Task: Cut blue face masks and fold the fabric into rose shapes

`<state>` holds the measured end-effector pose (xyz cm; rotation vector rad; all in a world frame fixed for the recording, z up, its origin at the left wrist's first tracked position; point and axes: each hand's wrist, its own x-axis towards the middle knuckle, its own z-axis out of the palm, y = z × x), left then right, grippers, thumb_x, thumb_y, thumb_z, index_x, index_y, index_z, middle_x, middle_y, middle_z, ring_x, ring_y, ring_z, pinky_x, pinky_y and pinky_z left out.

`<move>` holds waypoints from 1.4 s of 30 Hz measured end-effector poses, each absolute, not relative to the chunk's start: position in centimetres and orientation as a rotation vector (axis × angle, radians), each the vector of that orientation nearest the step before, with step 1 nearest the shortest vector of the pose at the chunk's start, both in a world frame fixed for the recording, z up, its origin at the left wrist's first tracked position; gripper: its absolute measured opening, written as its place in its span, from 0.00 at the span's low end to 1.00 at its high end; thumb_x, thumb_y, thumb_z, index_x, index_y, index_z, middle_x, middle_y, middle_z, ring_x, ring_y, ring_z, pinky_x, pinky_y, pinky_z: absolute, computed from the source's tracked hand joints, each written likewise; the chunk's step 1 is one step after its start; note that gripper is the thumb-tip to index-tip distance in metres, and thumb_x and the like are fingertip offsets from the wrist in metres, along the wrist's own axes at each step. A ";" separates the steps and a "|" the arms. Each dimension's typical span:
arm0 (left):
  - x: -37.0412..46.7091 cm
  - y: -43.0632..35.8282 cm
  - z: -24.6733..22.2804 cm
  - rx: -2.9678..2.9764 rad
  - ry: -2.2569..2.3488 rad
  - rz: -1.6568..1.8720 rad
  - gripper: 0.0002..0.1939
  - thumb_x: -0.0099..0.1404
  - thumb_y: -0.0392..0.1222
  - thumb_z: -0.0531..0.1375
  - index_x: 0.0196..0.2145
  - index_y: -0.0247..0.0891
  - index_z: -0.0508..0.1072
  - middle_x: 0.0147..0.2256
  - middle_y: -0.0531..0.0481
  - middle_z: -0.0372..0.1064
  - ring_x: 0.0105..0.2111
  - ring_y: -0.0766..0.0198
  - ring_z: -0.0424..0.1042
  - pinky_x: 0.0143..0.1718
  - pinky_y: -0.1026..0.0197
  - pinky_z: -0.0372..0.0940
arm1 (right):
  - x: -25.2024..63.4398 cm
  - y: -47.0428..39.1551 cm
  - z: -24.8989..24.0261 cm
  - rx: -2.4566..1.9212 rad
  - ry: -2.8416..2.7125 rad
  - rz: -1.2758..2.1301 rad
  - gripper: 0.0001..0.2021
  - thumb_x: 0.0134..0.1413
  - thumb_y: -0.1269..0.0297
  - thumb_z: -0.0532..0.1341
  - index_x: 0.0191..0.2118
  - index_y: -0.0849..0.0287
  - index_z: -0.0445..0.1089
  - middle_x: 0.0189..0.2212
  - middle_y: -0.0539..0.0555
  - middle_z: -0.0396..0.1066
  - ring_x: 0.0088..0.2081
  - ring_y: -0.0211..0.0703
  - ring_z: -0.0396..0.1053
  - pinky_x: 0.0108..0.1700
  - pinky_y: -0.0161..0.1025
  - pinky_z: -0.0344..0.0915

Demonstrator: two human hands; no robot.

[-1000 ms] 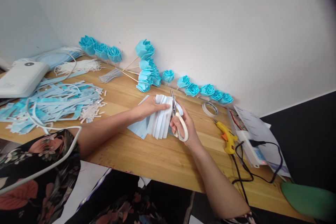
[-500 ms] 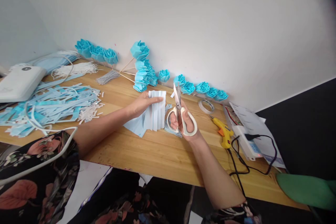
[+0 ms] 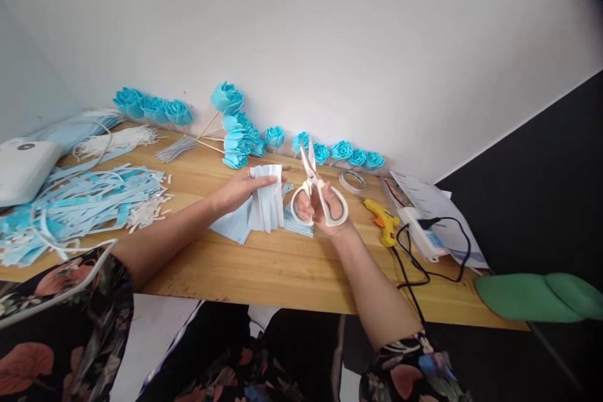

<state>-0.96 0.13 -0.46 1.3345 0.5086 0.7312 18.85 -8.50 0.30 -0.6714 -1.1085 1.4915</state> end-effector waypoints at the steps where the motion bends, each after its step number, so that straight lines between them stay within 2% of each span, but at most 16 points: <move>1: -0.9 0.1 -0.2 1.354 0.507 0.767 0.27 0.60 0.48 0.64 0.56 0.39 0.72 0.51 0.42 0.72 0.41 0.57 0.72 0.44 0.55 0.66 | 18.7 -8.5 0.0 -0.666 -1.138 1.525 0.26 0.51 0.38 0.61 0.45 0.55 0.68 0.19 0.45 0.60 0.18 0.34 0.52 0.20 0.34 0.53; 4: -0.9 -0.1 0.4 1.402 0.495 0.822 0.26 0.59 0.47 0.65 0.54 0.37 0.73 0.52 0.42 0.71 0.44 0.55 0.72 0.47 0.55 0.65 | 18.2 -8.5 -0.5 -0.670 -1.213 1.593 0.29 0.51 0.37 0.60 0.48 0.56 0.67 0.18 0.44 0.61 0.16 0.33 0.52 0.18 0.33 0.52; 10: -1.7 -0.4 1.1 1.404 0.485 0.679 0.24 0.59 0.50 0.64 0.50 0.35 0.75 0.43 0.41 0.75 0.39 0.56 0.74 0.41 0.56 0.68 | 18.8 -8.7 0.3 -0.802 -1.276 1.518 0.33 0.49 0.32 0.57 0.48 0.57 0.68 0.16 0.44 0.58 0.16 0.35 0.54 0.18 0.34 0.53; 13: -2.7 0.1 1.4 1.362 0.558 0.775 0.19 0.58 0.51 0.65 0.40 0.33 0.77 0.35 0.42 0.75 0.34 0.57 0.74 0.37 0.56 0.68 | 21.1 -8.0 0.8 -1.062 -1.298 1.180 0.36 0.50 0.34 0.57 0.57 0.54 0.63 0.20 0.45 0.63 0.18 0.37 0.58 0.20 0.34 0.56; 15: -3.3 0.7 1.6 1.248 0.627 0.934 0.15 0.56 0.49 0.66 0.35 0.33 0.76 0.32 0.44 0.74 0.31 0.59 0.73 0.36 0.57 0.68 | 23.1 -7.5 0.8 -1.484 -1.339 0.768 0.38 0.48 0.41 0.63 0.63 0.52 0.57 0.25 0.47 0.69 0.22 0.39 0.64 0.25 0.36 0.61; 16: -3.6 1.0 1.7 1.178 0.658 1.013 0.14 0.55 0.47 0.67 0.34 0.34 0.74 0.31 0.46 0.73 0.30 0.60 0.72 0.36 0.58 0.68 | 23.9 -7.3 0.7 -1.702 -1.389 0.535 0.39 0.47 0.45 0.65 0.64 0.53 0.56 0.29 0.51 0.72 0.28 0.42 0.68 0.30 0.38 0.64; 18: -3.8 1.5 1.9 1.056 0.714 1.118 0.13 0.55 0.45 0.67 0.34 0.35 0.73 0.29 0.48 0.72 0.30 0.62 0.72 0.36 0.59 0.67 | 25.2 -7.0 0.3 -2.068 -1.540 0.251 0.36 0.49 0.52 0.65 0.63 0.56 0.60 0.38 0.59 0.76 0.38 0.51 0.72 0.39 0.43 0.66; 21: -3.5 1.5 2.1 0.946 0.764 1.132 0.12 0.54 0.44 0.66 0.35 0.37 0.71 0.29 0.50 0.71 0.31 0.62 0.71 0.36 0.59 0.67 | 25.6 -6.9 -0.2 -2.305 -1.800 0.148 0.26 0.53 0.59 0.63 0.58 0.58 0.67 0.45 0.63 0.76 0.46 0.57 0.72 0.45 0.46 0.65; 23: -2.9 1.2 2.2 0.926 0.766 1.110 0.14 0.53 0.43 0.67 0.35 0.36 0.71 0.29 0.50 0.71 0.31 0.61 0.71 0.38 0.57 0.67 | 25.2 -7.0 -0.3 -2.334 -1.861 0.088 0.22 0.56 0.59 0.61 0.56 0.56 0.70 0.45 0.63 0.76 0.46 0.57 0.73 0.46 0.46 0.65; 27: -1.2 0.5 2.5 0.991 0.727 1.108 0.17 0.51 0.44 0.69 0.36 0.35 0.70 0.30 0.50 0.71 0.32 0.61 0.70 0.40 0.55 0.67 | 24.5 -7.0 -0.1 -2.411 -1.811 -0.031 0.19 0.59 0.55 0.58 0.52 0.55 0.75 0.40 0.64 0.78 0.43 0.58 0.74 0.44 0.49 0.66; 32: 0.9 0.0 3.6 1.120 0.651 1.104 0.16 0.53 0.46 0.68 0.35 0.35 0.71 0.30 0.50 0.70 0.33 0.60 0.70 0.40 0.56 0.66 | 25.9 -7.2 0.1 -2.419 -1.667 0.027 0.18 0.56 0.53 0.62 0.43 0.61 0.78 0.38 0.68 0.77 0.43 0.62 0.73 0.44 0.51 0.65; 35: 1.9 -0.2 4.2 1.184 0.639 1.106 0.16 0.53 0.48 0.67 0.35 0.35 0.71 0.31 0.49 0.70 0.34 0.59 0.71 0.40 0.56 0.66 | 26.4 -7.5 0.6 -2.289 -1.545 0.061 0.19 0.56 0.51 0.62 0.44 0.61 0.77 0.39 0.66 0.77 0.47 0.61 0.72 0.47 0.51 0.64; 37: 2.6 -0.6 4.5 1.231 0.651 1.108 0.17 0.54 0.50 0.67 0.34 0.34 0.72 0.31 0.48 0.71 0.35 0.58 0.71 0.40 0.55 0.66 | 25.6 -7.6 0.9 -1.966 -1.566 0.250 0.21 0.56 0.50 0.61 0.50 0.57 0.74 0.42 0.61 0.77 0.49 0.56 0.72 0.51 0.49 0.64; 39: 3.6 -1.2 4.6 1.299 0.667 1.082 0.18 0.54 0.52 0.67 0.32 0.33 0.72 0.30 0.47 0.71 0.34 0.57 0.71 0.39 0.55 0.66 | 24.0 -7.6 0.9 -1.480 -1.598 0.619 0.24 0.58 0.48 0.59 0.56 0.53 0.69 0.47 0.56 0.76 0.51 0.50 0.71 0.52 0.46 0.65; 42: 5.1 -1.8 4.7 1.402 0.673 0.986 0.19 0.54 0.54 0.67 0.31 0.33 0.73 0.29 0.46 0.72 0.33 0.57 0.71 0.37 0.57 0.66 | 21.6 -7.2 0.2 -1.052 -1.493 0.952 0.27 0.51 0.50 0.65 0.56 0.52 0.69 0.48 0.53 0.75 0.48 0.46 0.72 0.48 0.42 0.68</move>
